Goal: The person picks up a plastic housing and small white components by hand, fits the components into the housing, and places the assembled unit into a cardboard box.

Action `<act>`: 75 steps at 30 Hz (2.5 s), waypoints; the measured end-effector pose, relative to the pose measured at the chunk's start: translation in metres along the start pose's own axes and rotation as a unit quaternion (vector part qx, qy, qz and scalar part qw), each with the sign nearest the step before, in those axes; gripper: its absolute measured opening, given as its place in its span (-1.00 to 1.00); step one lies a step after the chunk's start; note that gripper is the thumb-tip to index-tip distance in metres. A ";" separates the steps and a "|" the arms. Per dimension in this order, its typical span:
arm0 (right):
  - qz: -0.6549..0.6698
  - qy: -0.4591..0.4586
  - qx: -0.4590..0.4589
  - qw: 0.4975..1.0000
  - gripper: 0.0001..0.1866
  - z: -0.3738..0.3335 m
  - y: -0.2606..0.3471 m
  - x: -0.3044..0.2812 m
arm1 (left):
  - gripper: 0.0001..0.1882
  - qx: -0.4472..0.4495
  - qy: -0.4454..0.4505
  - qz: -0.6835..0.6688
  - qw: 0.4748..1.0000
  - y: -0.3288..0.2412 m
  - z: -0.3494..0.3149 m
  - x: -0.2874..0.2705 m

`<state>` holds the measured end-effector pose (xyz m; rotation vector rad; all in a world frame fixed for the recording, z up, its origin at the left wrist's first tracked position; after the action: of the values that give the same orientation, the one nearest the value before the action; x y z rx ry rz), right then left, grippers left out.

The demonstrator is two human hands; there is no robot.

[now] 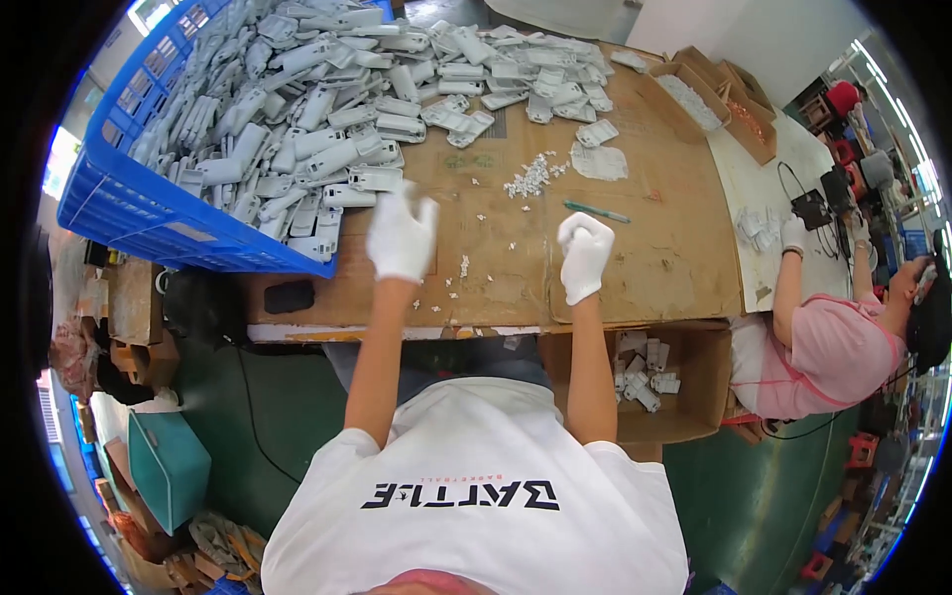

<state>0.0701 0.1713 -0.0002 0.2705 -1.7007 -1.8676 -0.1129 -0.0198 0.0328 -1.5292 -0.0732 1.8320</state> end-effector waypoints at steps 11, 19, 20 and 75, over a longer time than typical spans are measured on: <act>-0.450 0.085 -0.130 0.879 -0.88 0.016 -0.027 0.022 | -0.73 -0.205 -0.028 0.252 0.945 0.057 0.105 0.053; -0.459 0.135 -0.213 0.852 -0.86 0.028 -0.034 0.026 | -0.61 -0.087 -0.003 -0.007 0.996 0.062 0.060 0.027; -0.457 0.159 -0.163 0.860 -0.87 0.034 -0.040 0.021 | -0.61 -0.073 0.012 -0.071 0.995 0.060 0.048 0.027; -0.253 0.225 -0.086 0.937 -0.71 -0.050 -0.010 0.097 | -0.73 0.042 0.033 -0.269 0.962 -0.005 -0.058 0.021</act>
<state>0.0157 0.0762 0.0051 1.0581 -1.2145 -2.0805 -0.0604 -0.0275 0.0013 -1.3440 -0.3426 1.3329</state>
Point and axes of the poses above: each hand's wrist, its own z-axis towards the middle knuckle, its own x-axis out of the palm, y = z × x, the point moved 3 cm from there along z, towards the middle knuckle, and after that the axes turned 8 degrees about z, right-handed, at the moved point
